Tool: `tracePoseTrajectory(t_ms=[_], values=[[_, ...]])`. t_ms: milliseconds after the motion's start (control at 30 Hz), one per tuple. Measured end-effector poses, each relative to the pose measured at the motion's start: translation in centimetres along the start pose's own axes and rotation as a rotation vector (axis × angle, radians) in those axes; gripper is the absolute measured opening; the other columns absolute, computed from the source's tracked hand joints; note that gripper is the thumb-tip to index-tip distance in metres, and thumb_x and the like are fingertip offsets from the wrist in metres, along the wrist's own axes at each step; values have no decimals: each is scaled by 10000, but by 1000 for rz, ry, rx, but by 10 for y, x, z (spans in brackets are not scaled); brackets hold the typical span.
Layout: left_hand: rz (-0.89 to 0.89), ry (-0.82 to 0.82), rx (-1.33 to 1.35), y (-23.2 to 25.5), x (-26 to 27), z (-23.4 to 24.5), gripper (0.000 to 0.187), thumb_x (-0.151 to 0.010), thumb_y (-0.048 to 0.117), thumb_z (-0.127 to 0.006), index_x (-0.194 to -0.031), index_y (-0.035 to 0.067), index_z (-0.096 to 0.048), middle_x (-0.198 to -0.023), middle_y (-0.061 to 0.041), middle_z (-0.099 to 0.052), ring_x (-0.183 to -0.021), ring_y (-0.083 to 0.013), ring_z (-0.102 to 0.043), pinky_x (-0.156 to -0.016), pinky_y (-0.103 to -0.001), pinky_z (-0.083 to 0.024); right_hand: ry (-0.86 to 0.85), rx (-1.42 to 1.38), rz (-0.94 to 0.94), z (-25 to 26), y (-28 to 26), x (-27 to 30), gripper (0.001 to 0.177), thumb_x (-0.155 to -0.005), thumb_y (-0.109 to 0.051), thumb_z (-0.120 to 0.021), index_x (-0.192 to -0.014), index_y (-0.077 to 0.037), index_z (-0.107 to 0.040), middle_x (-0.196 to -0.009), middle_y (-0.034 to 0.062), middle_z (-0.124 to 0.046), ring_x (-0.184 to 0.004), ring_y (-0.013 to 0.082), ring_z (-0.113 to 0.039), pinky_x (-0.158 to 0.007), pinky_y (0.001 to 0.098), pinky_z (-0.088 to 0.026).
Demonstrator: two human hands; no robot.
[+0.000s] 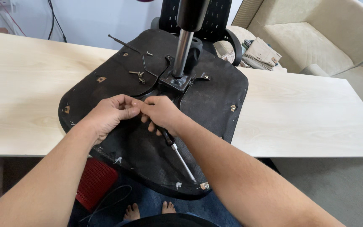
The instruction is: The person uses a screwdriver to tighten screws into the underside of an office chair seat, securing the metal mounting plate to the chair base. The person works on multiple screws in sequence.
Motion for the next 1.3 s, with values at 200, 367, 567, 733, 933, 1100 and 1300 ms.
tracePoseTrajectory(t_ms=[200, 367, 567, 733, 933, 1100, 1300], values=[[-39, 20, 55, 4, -7, -2, 177, -899, 174, -757, -1038, 67, -735, -941, -19, -723, -911, -110, -631, -873, -270, -483, -108, -113, -40, 4, 3, 9, 532, -992, -572, -490, -876, -69, -624, -708, 13, -588, -479, 107, -555, -385, 273, -447], [46, -18, -49, 12, -6, -4, 199, -903, 232, -721, -1058, 108, -738, -962, -5, -748, -964, -101, -652, -927, -268, -467, -128, -119, -29, 9, 3, 16, 527, -989, -581, -469, -833, -97, -606, -685, 4, -576, -475, 107, -551, -384, 272, -441], [4, -112, -15, 12, -10, -4, 213, -905, 237, -728, -1062, 94, -737, -975, 1, -740, -980, -103, -637, -945, -279, -460, -80, -24, -73, 11, 1, 19, 555, -988, -599, -467, -808, -93, -607, -652, -4, -562, -457, 111, -548, -373, 273, -429], [-31, -89, 63, 8, -11, -4, 184, -905, 204, -735, -1050, 90, -726, -950, 5, -733, -903, -99, -620, -881, -281, -457, -113, -125, -21, 12, 10, 18, 556, -992, -597, -476, -822, -85, -612, -663, 9, -575, -457, 117, -550, -373, 272, -428], [36, 190, 45, 13, -23, 2, 95, -955, 154, -690, -1032, 106, -718, -858, 32, -655, -717, -71, -538, -639, -245, -437, 8, -239, -66, 19, 19, 14, 522, -983, -579, -494, -857, -88, -620, -695, 18, -577, -460, 125, -536, -388, 298, -423], [184, 283, 170, 5, -34, 9, 98, -1004, 142, -612, -1013, 102, -701, -828, 26, -625, -636, -58, -479, -489, -210, -335, 33, -316, -80, 29, 25, 15, 538, -988, -575, -498, -878, -60, -607, -715, 28, -574, -459, 127, -529, -399, 302, -432], [247, 247, 197, 2, -38, 20, 77, -1008, 137, -618, -1006, 88, -677, -835, 11, -612, -629, -52, -480, -480, -192, -311, 80, -317, -94, 30, 29, 19, 555, -983, -589, -489, -898, -55, -613, -704, 27, -560, -431, 111, -502, -368, 286, -407]])
Point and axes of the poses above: each hand's wrist, its own x-axis away from the middle knuckle, its own z-axis out of the back of the hand, y = z × x, the point moved 1 cm from there along -x, towards the middle knuckle
